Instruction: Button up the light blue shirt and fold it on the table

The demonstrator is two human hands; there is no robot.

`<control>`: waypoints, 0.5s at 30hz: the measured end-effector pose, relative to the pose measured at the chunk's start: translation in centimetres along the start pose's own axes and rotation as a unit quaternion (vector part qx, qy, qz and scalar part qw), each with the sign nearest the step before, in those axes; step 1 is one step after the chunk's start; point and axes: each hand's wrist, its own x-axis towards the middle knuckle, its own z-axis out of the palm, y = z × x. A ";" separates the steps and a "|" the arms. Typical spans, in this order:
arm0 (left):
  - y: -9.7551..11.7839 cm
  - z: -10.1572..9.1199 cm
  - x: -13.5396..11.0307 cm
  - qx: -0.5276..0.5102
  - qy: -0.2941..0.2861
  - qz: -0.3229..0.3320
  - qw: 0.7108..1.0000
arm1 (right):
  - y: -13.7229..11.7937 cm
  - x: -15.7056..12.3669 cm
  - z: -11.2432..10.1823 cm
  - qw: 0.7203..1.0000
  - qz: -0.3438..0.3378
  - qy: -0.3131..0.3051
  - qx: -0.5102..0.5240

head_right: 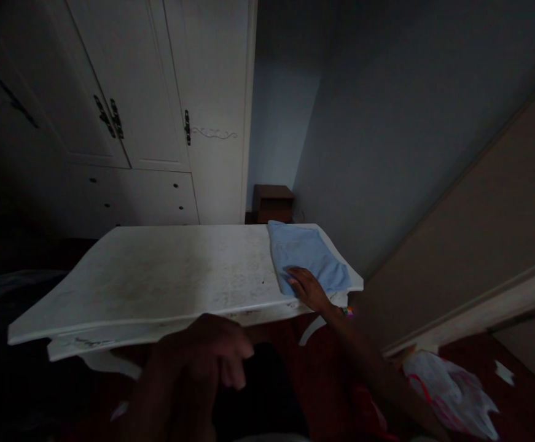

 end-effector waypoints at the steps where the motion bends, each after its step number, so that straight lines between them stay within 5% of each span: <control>1: -0.6 0.7 0.6 -0.007 0.003 -0.006 1.000 | 0.2 -0.4 -0.3 1.000 0.005 0.004 -0.001; 6: -4.8 3.8 2.6 -0.006 -0.014 -0.005 1.000 | 2.4 -2.6 -2.3 0.998 0.046 0.040 -0.009; 11: -11.1 5.8 3.7 0.051 -0.055 0.016 0.997 | 5.6 -5.1 -4.9 0.990 0.111 0.081 -0.021; 15: -15.9 8.3 4.3 0.051 -0.087 -0.026 0.995 | 7.5 -6.7 -6.0 0.985 0.142 0.093 -0.040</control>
